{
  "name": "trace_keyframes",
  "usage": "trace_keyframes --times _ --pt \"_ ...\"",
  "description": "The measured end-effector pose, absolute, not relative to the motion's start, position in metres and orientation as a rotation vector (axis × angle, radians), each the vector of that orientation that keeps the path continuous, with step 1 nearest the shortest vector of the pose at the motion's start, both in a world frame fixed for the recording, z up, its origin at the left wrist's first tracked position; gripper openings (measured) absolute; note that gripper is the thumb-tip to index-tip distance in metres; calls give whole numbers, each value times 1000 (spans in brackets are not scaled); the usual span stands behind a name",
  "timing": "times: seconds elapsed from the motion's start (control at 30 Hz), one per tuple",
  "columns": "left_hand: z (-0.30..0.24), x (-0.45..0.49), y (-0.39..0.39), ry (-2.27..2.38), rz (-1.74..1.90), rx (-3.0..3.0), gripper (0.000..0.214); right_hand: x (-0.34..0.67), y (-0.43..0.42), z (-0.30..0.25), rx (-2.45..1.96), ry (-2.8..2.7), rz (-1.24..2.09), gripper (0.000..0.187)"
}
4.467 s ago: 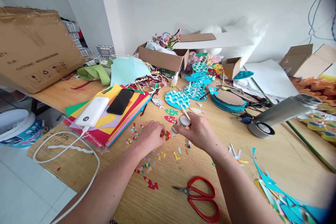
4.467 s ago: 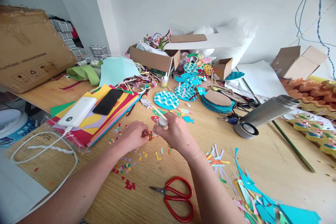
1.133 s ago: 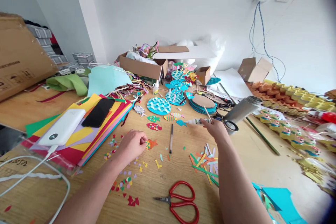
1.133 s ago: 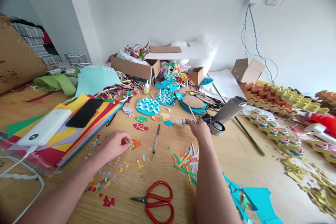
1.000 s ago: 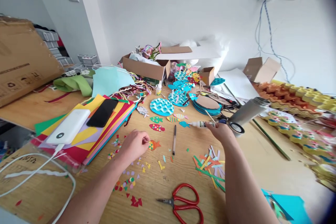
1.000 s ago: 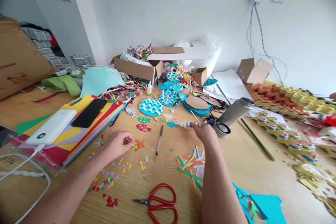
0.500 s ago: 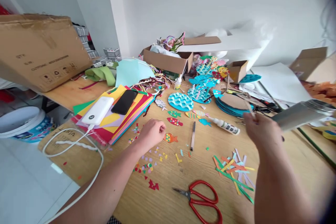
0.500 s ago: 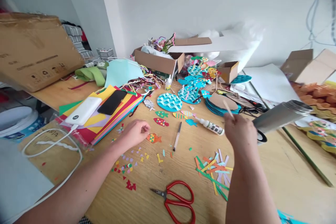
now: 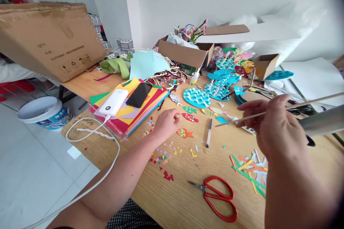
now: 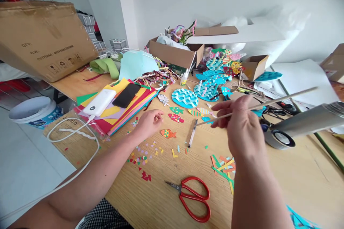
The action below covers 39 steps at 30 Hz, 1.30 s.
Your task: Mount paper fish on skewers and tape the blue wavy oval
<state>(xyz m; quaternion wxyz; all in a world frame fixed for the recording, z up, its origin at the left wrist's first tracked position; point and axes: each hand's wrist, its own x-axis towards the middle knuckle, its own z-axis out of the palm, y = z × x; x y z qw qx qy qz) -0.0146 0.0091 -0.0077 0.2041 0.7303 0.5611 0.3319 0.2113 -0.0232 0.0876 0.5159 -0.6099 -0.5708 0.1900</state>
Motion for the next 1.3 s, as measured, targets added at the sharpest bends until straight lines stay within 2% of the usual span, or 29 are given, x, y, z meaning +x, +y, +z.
trace_keyframes --times 0.2,0.4,0.73,1.0,1.3 --pt "-8 -13 10 1558 1008 1939 21 170 -33 80 -1395 -1505 893 55" --pt "-10 -13 11 1538 1020 1951 22 162 -54 52 -1357 -1474 1042 33" --pt "-12 -14 9 1513 767 2059 24 160 -83 7 -1464 -1239 583 26" --pt "-8 -15 1 1659 588 2258 5 166 -74 -12 -1408 -1990 102 25" --pt "-12 -14 0 1643 498 2277 8 165 -73 -18 -1415 -2061 52 26"
